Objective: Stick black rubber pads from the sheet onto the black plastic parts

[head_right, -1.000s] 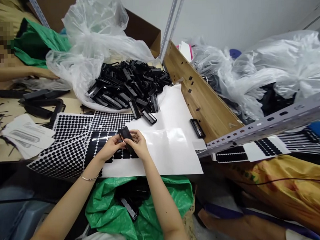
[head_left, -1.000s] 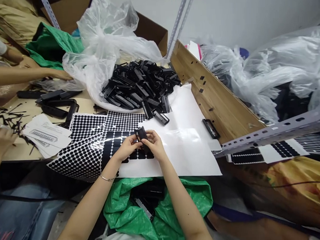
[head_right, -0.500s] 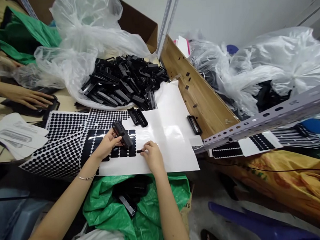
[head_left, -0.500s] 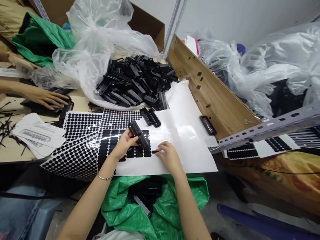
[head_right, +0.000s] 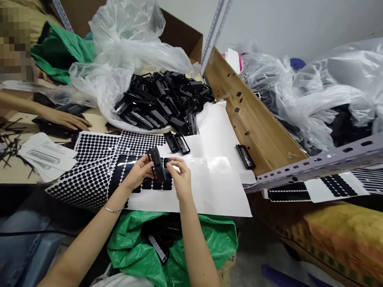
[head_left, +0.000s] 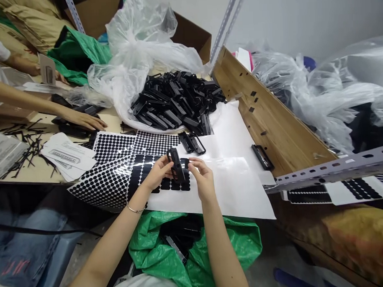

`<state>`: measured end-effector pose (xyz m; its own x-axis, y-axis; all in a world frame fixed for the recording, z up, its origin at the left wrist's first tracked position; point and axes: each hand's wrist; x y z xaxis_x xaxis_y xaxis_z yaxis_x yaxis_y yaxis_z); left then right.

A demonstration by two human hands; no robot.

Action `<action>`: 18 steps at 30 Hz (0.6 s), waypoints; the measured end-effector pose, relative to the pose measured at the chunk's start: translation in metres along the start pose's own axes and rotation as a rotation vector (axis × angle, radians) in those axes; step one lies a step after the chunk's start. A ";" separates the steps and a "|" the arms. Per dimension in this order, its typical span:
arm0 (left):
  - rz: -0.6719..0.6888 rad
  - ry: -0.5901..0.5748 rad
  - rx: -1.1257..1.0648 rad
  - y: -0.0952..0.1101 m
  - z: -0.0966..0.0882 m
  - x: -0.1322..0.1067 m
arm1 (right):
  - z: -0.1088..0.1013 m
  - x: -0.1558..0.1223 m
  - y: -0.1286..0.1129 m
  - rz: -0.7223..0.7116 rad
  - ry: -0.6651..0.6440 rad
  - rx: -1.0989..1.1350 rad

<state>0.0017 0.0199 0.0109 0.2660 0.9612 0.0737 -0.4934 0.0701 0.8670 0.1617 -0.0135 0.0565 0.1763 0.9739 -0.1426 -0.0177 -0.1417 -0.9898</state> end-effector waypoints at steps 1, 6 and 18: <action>-0.005 -0.008 0.016 -0.001 -0.001 0.000 | 0.009 0.004 0.001 -0.004 -0.009 0.009; -0.007 -0.037 0.070 -0.003 -0.002 0.001 | 0.028 0.018 -0.001 -0.058 -0.041 -0.010; -0.029 -0.043 0.037 -0.002 -0.002 0.002 | 0.025 0.015 -0.001 -0.093 -0.020 -0.087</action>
<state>0.0009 0.0220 0.0084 0.3157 0.9464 0.0683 -0.4539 0.0874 0.8868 0.1395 0.0062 0.0550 0.1534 0.9869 -0.0508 0.0834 -0.0642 -0.9944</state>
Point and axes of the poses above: each hand's wrist, its own x-axis towards the middle knuckle, its own z-axis out of the palm, y = z × x, and after that the axes turned 11 degrees about z, right-handed
